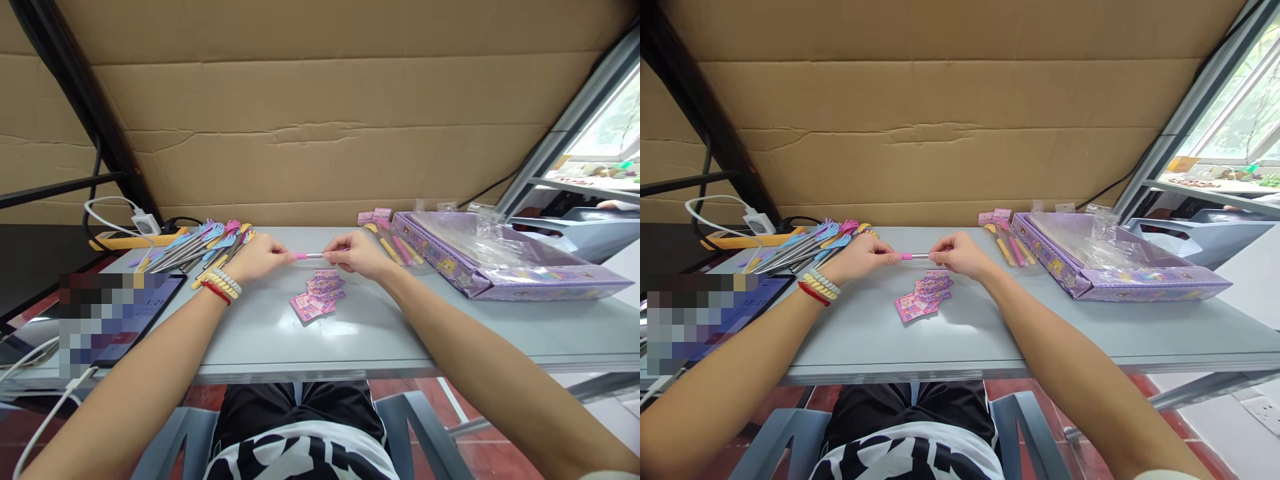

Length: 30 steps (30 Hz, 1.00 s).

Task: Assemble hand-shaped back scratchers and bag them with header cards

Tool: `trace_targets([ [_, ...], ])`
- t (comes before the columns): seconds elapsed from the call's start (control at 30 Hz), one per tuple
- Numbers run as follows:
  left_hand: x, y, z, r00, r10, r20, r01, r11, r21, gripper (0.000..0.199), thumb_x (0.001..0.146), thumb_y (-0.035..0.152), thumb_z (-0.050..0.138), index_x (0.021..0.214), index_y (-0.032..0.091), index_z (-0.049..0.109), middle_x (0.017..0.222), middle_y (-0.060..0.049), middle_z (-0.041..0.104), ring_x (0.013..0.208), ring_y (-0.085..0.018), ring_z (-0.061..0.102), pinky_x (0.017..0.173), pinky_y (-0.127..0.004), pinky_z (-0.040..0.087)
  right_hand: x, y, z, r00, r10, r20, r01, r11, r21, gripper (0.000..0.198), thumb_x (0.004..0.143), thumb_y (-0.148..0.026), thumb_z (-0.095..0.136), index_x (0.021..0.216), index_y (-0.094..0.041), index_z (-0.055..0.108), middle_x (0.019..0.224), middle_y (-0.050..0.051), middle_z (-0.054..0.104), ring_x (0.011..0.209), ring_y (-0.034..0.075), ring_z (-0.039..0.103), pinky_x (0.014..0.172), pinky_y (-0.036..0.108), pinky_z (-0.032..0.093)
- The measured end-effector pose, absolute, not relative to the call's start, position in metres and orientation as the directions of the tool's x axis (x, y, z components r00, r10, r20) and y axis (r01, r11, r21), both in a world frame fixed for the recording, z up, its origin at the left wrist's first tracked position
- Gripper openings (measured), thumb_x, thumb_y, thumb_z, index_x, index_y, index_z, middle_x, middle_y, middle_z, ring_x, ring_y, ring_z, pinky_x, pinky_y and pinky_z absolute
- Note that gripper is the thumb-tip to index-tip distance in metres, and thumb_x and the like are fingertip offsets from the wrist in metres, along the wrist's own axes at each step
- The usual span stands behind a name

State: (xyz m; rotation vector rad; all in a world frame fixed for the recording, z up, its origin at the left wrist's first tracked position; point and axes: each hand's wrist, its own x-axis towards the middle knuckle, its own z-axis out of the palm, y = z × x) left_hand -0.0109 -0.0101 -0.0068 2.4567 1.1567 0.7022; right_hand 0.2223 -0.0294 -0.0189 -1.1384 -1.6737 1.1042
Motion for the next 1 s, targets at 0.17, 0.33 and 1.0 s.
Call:
trace_targets([
  [0.17,-0.012,-0.01,-0.002,0.48,0.857,0.184,0.646,-0.488,0.587,0.044,0.07,0.056,0.06,0.048,0.018,0.06,0.04,0.002,0.037,0.043,-0.01,0.03,0.046,-0.028,0.02,0.214,-0.033,-0.02,-0.253,0.959,0.13,0.277,0.201,-0.94,0.013,0.06,-0.024,0.069,0.061,-0.014,0.062,0.048,-0.003,0.052,0.038,0.005,0.036,0.038,0.021,0.026],
  [0.33,-0.009,-0.012,-0.007,0.501,0.845,0.185,0.749,-0.531,0.397,0.051,0.075,0.061,0.052,0.047,0.018,0.055,0.042,0.0,0.042,0.043,-0.011,0.034,0.046,-0.028,0.022,0.203,-0.037,-0.02,-0.23,0.953,0.197,0.448,0.284,-0.848,0.011,0.064,-0.025,0.063,0.065,-0.015,0.063,0.057,-0.001,0.059,0.051,0.009,0.049,0.048,0.022,0.036],
  [1.0,-0.022,0.005,-0.006,0.381,0.777,0.5,0.856,-0.501,0.127,0.035,0.089,0.037,0.039,0.095,0.025,0.071,0.089,-0.006,0.07,0.083,-0.021,0.061,0.063,-0.029,0.035,0.269,-0.007,-0.001,0.311,0.824,0.474,0.01,0.496,-0.868,0.029,0.06,-0.026,0.075,0.074,-0.018,0.051,0.05,-0.006,0.054,0.038,0.007,0.046,0.039,0.019,0.035],
])
